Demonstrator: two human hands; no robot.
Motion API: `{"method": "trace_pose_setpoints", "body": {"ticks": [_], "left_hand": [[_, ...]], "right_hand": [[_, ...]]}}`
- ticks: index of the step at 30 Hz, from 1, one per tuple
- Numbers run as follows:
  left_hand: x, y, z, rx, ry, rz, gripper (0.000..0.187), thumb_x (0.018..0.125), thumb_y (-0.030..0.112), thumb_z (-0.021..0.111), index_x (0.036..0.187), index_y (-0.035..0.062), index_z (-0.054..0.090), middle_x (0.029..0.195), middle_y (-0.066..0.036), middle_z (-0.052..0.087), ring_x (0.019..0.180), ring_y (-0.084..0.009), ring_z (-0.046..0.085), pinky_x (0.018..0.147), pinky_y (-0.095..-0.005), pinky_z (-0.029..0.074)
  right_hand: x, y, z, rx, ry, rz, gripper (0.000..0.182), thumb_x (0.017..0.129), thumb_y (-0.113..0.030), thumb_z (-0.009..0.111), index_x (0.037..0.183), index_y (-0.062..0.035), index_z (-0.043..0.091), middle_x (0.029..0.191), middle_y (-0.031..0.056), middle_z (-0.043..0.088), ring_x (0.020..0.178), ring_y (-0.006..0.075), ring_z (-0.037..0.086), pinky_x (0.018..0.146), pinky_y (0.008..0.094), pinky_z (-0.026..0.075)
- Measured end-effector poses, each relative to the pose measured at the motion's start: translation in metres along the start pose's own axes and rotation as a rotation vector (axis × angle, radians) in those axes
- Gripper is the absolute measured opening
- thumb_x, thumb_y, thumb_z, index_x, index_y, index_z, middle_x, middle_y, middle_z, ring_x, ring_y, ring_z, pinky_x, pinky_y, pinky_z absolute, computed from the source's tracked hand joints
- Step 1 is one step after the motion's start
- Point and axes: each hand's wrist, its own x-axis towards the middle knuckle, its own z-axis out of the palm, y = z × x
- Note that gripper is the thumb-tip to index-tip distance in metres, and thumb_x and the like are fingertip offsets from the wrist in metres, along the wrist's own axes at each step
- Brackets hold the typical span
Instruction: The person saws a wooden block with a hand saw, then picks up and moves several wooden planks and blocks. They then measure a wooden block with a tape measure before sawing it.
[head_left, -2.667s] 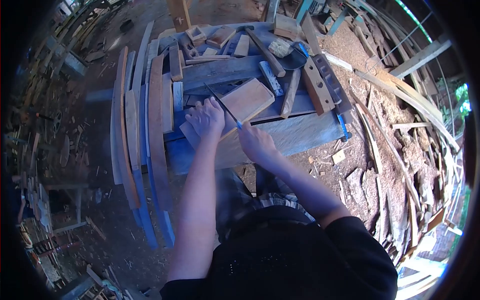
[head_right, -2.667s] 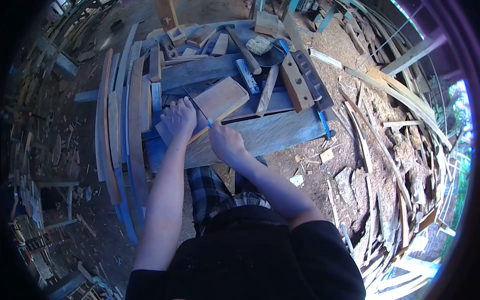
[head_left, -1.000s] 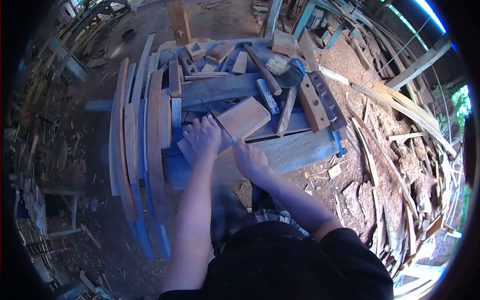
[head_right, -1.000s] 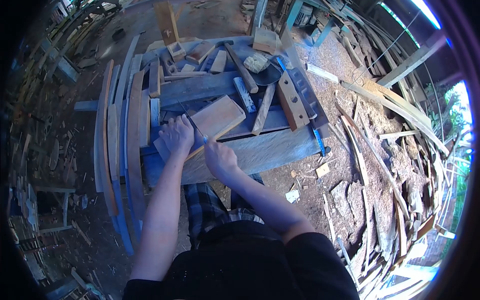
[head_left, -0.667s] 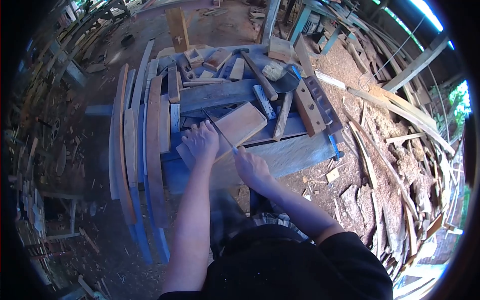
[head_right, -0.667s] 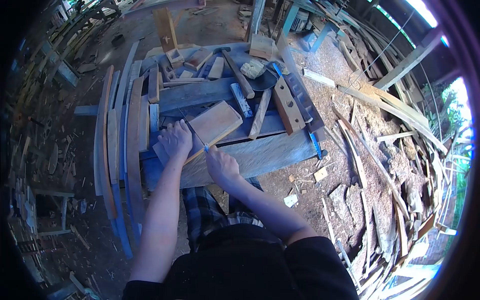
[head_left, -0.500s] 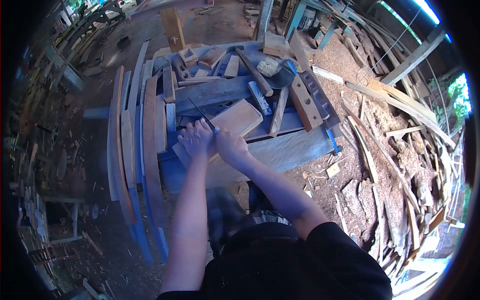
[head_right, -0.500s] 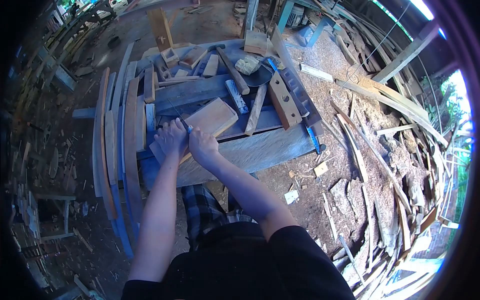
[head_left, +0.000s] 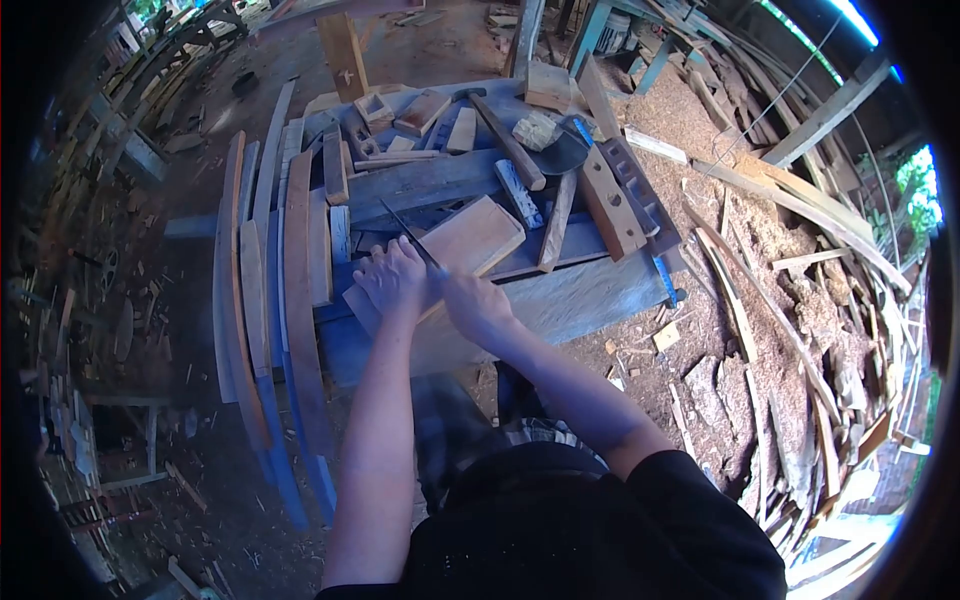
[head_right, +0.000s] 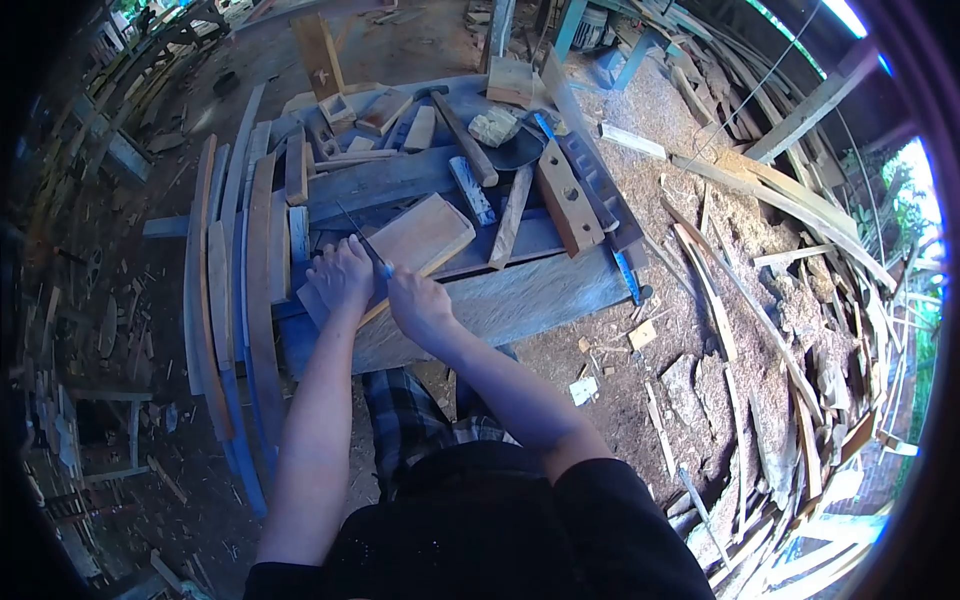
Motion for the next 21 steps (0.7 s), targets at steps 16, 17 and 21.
{"method": "trace_pose_setpoints", "body": {"ticks": [16, 17, 21], "left_hand": [[0.000, 0.000, 0.000, -0.027, 0.001, -0.029, 0.044, 0.099, 0.034, 0.036, 0.094, 0.0077, 0.071, 0.103, -0.016, 0.066, 0.102, -0.0345, 0.060, 0.092, -0.0515, 0.039], [0.002, 0.001, -0.003, -0.017, -0.028, -0.016, 0.044, 0.099, 0.034, 0.036, 0.094, 0.0077, 0.071, 0.104, -0.016, 0.067, 0.103, -0.0345, 0.060, 0.092, -0.0514, 0.039], [0.001, 0.002, -0.005, 0.001, -0.053, -0.016, 0.043, 0.099, 0.034, 0.037, 0.094, 0.0077, 0.071, 0.104, -0.016, 0.067, 0.102, -0.0348, 0.061, 0.091, -0.0510, 0.040]], "right_hand": [[-0.013, -0.001, -0.008, 0.012, -0.081, 0.080, 0.016, 0.092, -0.011, 0.054, 0.102, 0.0007, 0.057, 0.091, 0.0201, 0.069, 0.087, 0.0318, 0.071, 0.072, 0.0384, 0.059], [-0.004, -0.001, -0.004, -0.003, -0.052, 0.021, 0.017, 0.093, -0.012, 0.054, 0.103, 0.0006, 0.056, 0.092, 0.0200, 0.069, 0.086, 0.0319, 0.071, 0.071, 0.0387, 0.059], [0.031, -0.014, -0.009, -0.071, -0.049, 0.015, 0.018, 0.095, -0.015, 0.051, 0.105, -0.0004, 0.055, 0.091, 0.0174, 0.069, 0.084, 0.0323, 0.072, 0.070, 0.0393, 0.059]]}}
